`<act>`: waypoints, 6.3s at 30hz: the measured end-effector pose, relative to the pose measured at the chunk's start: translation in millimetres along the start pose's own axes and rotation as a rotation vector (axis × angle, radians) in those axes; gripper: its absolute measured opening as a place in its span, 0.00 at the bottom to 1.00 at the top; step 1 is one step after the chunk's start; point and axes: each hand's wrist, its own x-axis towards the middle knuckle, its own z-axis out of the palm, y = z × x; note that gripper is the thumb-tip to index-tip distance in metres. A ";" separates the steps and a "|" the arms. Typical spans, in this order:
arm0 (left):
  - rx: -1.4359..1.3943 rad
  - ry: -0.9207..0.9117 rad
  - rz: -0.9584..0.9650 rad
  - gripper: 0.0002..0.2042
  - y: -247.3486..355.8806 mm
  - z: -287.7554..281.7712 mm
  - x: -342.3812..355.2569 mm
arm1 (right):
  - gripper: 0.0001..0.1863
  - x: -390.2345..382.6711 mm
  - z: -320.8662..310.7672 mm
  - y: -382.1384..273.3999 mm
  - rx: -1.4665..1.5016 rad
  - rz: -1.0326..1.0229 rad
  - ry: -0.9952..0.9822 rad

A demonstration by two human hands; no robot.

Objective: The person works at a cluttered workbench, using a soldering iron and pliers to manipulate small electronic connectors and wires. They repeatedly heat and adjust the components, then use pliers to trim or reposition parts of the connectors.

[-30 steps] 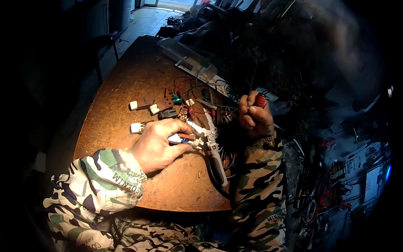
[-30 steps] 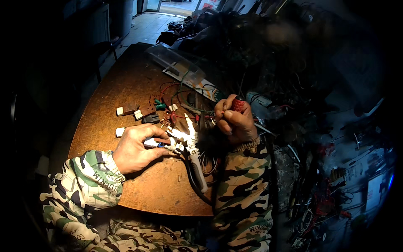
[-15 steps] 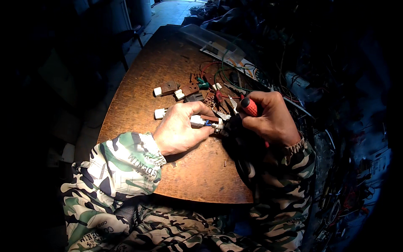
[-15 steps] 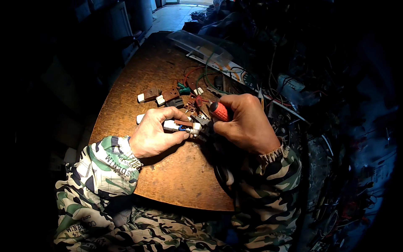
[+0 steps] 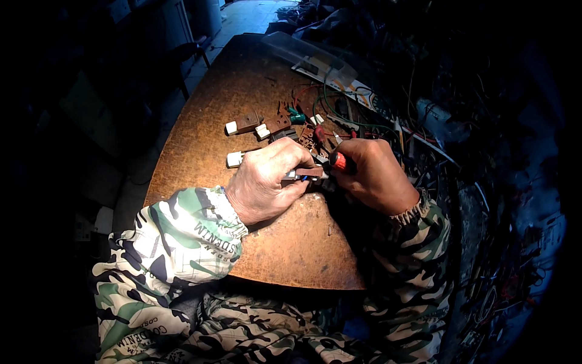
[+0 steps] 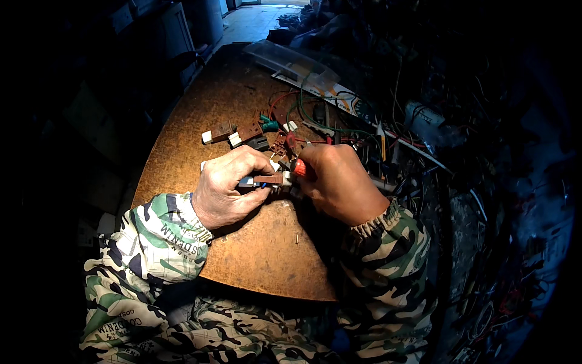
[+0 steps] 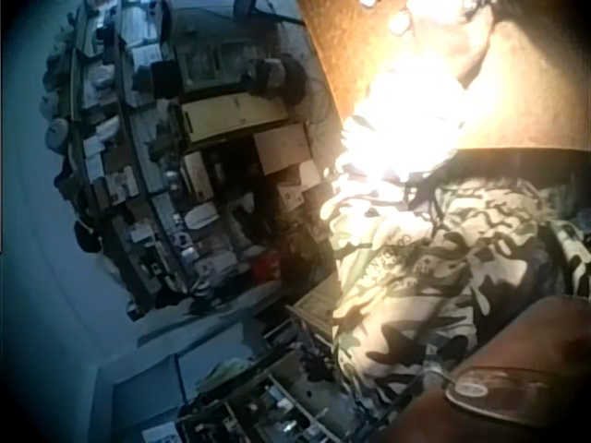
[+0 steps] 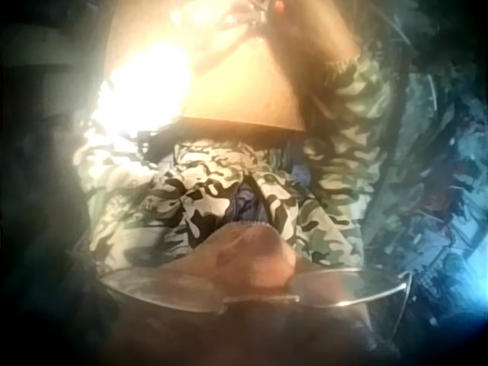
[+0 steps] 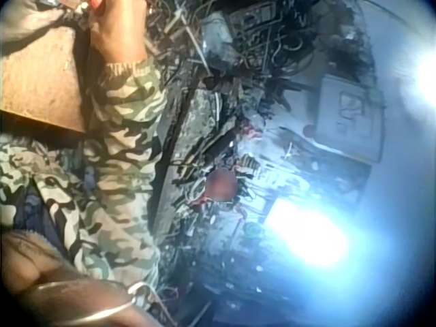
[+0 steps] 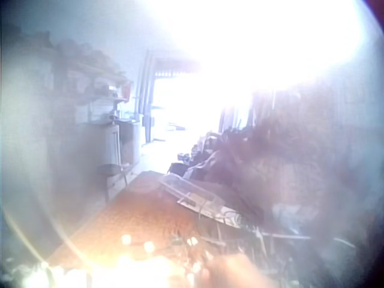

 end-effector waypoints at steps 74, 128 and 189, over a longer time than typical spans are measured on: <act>-0.183 -0.240 -0.661 0.16 12.0 -8.9 11.2 | 0.16 -11.7 -12.3 30.7 0.880 0.009 0.518; -0.228 -0.134 -0.670 0.17 15.2 -6.1 5.5 | 0.09 -18.1 62.0 -24.5 -0.347 -0.153 0.500; -0.207 -0.147 -0.615 0.17 6.8 -2.7 4.4 | 0.11 -16.3 44.8 -11.5 -0.312 -0.314 0.385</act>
